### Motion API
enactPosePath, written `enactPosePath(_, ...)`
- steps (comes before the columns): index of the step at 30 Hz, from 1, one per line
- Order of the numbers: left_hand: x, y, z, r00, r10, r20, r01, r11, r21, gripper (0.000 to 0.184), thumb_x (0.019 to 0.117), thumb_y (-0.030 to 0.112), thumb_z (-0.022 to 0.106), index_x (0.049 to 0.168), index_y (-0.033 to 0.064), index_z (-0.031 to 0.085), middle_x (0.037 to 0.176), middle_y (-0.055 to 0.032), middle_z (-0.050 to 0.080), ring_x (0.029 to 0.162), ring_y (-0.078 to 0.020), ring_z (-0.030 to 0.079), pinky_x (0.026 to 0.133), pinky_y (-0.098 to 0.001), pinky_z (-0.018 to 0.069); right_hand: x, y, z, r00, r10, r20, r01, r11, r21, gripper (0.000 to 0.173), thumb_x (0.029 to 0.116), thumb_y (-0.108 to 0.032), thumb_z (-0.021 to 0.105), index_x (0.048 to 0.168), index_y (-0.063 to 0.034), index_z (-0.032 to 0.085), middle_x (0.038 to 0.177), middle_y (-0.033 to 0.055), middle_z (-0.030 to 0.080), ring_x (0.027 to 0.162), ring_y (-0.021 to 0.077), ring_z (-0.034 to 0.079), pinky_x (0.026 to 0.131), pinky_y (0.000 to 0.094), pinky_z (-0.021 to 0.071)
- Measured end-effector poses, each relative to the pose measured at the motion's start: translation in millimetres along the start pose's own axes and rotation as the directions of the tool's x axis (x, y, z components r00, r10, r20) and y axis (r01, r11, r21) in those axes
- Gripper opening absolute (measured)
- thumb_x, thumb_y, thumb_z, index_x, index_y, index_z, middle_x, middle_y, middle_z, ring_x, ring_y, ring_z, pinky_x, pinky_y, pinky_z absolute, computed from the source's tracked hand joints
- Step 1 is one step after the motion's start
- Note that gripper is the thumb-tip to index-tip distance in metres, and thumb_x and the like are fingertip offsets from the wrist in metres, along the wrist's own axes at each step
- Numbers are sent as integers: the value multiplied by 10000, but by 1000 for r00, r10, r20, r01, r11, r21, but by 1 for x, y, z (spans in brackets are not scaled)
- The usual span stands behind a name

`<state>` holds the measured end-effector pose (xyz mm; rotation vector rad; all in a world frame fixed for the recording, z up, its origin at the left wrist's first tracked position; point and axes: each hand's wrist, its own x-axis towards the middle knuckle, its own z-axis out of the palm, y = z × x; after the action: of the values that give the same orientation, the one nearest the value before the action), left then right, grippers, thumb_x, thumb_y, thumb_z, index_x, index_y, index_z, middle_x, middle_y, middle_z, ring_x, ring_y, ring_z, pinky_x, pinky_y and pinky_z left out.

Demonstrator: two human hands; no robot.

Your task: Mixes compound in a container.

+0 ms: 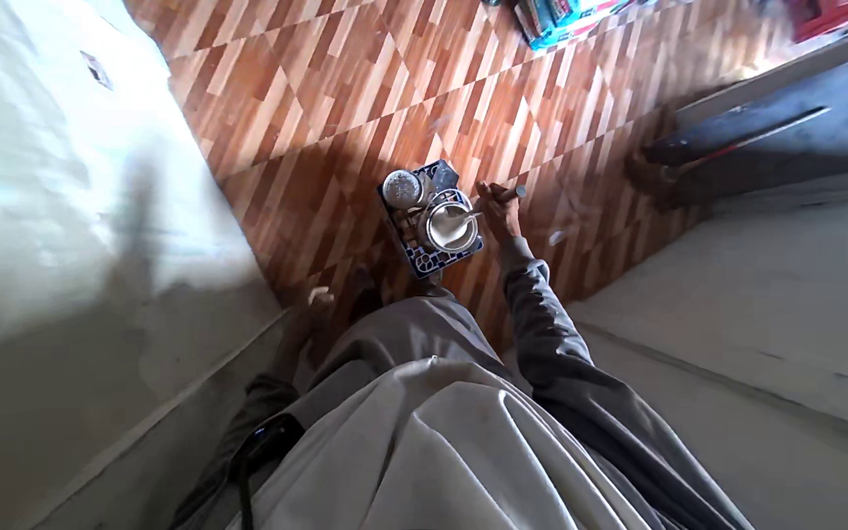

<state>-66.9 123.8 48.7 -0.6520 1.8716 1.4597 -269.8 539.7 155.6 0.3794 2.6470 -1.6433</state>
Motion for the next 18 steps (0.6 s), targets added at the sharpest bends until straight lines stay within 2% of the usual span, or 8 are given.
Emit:
enactPosePath(2, 20, 36, 18, 991, 127, 31, -129, 991, 44, 500, 1043, 274, 559, 1478, 43, 474, 1355, -143, 641, 1174, -239, 667, 990, -433, 559, 10, -5, 0, 996, -28, 80, 33, 998, -55, 368, 1028, -312, 598, 766, -56, 624, 663, 34, 623, 621, 148, 621, 660, 386, 557)
enactPosePath(4, 30, 84, 35, 962, 258, 86, -264, 961, 77, 514, 1044, 288, 580, 1473, 23, 480, 1404, -161, 603, 1269, -240, 608, 1083, -429, 496, 16, -5, 1, 992, -29, 124, 43, 993, -108, 368, 1020, -323, 607, 775, -48, 632, 698, 51, 636, 665, 169, 646, 700, 410, 574)
enactPosePath(7, 28, 160, 62, 871, 478, 114, -488, 868, 88, 469, 1027, 266, 616, 1440, 59, 538, 1413, -136, 598, 1261, -221, 603, 1067, -428, 502, 23, -12, 7, 990, 34, 137, 3, 966, -260, 419, 965, -431, 665, 763, -67, 623, 705, 73, 607, 683, 216, 614, 690, 475, 518)
enactPosePath(10, 21, 226, 95, 707, 695, 130, -707, 696, 122, 661, 952, 367, 703, 1512, 108, 465, 1574, -84, 450, 1444, -204, 431, 1196, -431, 370, 19, -30, 11, 959, 33, 282, 62, 945, -320, 373, 905, -397, 751, 982, -34, 706, 970, 149, 707, 948, 291, 683, 877, 541, 547)
enactPosePath(12, 37, 255, 128, 624, 768, 141, -781, 619, 86, 778, 926, 374, 727, 1553, 64, 386, 1624, -116, 364, 1505, -207, 336, 1238, -407, 315, 20, -29, -2, 870, -84, 487, 244, 929, -276, 430, 846, -263, 815, 1169, -5, 697, 1229, 206, 669, 1193, 346, 611, 1042, 536, 483)
enactPosePath(13, 47, 263, 146, 612, 780, 128, -790, 611, 54, 719, 949, 332, 706, 1536, 40, 408, 1600, -125, 398, 1490, -197, 363, 1232, -392, 334, 23, -20, -15, 834, -118, 540, 296, 920, -256, 478, 821, -192, 816, 1242, -20, 671, 1311, 209, 636, 1269, 359, 567, 1092, 537, 444)
enactPosePath(15, 64, 265, 178, 652, 757, 40, -758, 652, 3, 456, 1016, 247, 596, 1402, 7, 556, 1435, -122, 583, 1368, -182, 517, 1167, -388, 423, 31, 17, -57, 863, -63, 501, 214, 944, -252, 505, 871, -93, 738, 1360, -49, 620, 1388, 186, 611, 1308, 337, 565, 1111, 544, 451)
enactPosePath(18, 57, 270, 210, 693, 719, -58, -721, 692, -37, 290, 1052, 149, 521, 1269, -17, 618, 1284, -126, 668, 1250, -205, 606, 1104, -410, 484, 41, 116, -122, 961, 176, 215, -104, 944, -312, 280, 989, -152, 600, 1240, -51, 672, 1177, 159, 716, 1086, 310, 697, 955, 561, 554)
